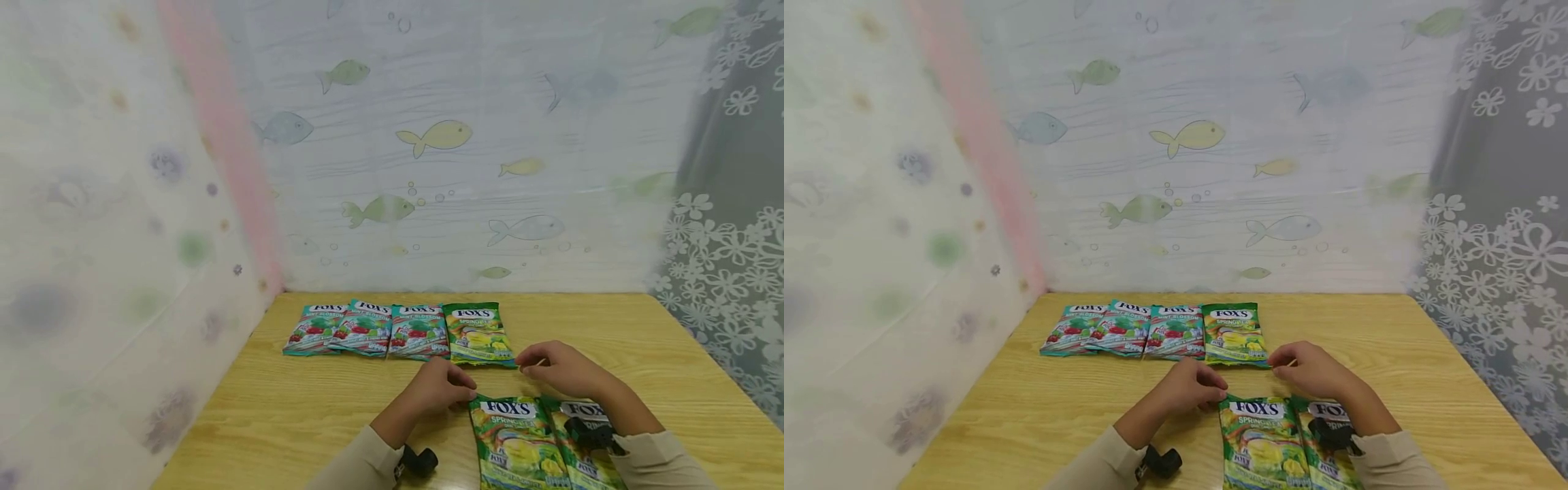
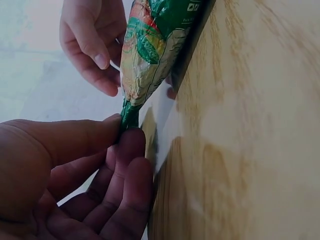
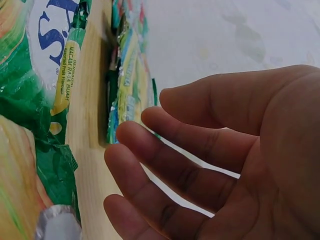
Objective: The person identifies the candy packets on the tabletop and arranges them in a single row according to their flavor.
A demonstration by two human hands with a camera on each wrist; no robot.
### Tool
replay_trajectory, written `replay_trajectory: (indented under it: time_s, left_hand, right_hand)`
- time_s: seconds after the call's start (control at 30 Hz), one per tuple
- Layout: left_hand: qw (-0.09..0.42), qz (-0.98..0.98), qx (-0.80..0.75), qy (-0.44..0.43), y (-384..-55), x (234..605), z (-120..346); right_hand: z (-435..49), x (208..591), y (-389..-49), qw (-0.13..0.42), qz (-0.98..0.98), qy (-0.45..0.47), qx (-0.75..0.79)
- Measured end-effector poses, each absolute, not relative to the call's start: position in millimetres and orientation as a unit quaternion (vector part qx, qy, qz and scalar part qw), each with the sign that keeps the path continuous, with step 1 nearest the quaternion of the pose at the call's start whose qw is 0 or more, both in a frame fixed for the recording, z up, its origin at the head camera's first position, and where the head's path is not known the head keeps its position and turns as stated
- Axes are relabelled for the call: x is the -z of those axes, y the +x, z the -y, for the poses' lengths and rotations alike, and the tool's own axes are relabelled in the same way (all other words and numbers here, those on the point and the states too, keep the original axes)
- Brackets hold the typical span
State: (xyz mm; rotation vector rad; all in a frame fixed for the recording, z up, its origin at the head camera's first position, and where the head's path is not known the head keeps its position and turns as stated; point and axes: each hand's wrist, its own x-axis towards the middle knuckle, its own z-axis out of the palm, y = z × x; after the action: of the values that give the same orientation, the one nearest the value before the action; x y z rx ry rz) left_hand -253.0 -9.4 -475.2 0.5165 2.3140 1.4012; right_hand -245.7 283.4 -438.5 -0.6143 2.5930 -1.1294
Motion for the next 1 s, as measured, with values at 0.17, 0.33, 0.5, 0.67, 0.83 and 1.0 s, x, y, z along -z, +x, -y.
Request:
replay_trajectory:
  time_s: [0.17, 0.33, 0.5, 0.67, 0.83, 1.0]
  left_hand:
    - [0.184, -0.821, -0.507, 0.187, -254, 475, 13]
    - [0.152, -0.826, -0.512, 0.179, -256, 473, 16]
    - [0.127, -0.811, -0.544, 0.175, -259, 470, 18]
    - [0.098, -0.803, -0.563, 0.171, -264, 468, 20]
    - [0.087, -0.796, -0.575, 0.171, -265, 467, 21]
    - [0.089, -0.786, -0.588, 0.168, -265, 465, 21]
  right_hand:
    - [-281, 440, -247, 0.122, -0.885, -0.219, 0.392]
    - [-278, 445, -249, 0.13, -0.878, -0.233, 0.397]
    - [-278, 449, -251, 0.155, -0.871, -0.241, 0.398]
    - [-279, 449, -250, 0.167, -0.863, -0.249, 0.408]
    - [-276, 446, -249, 0.161, -0.854, -0.245, 0.431]
    - [-276, 440, -247, 0.167, -0.839, -0.228, 0.465]
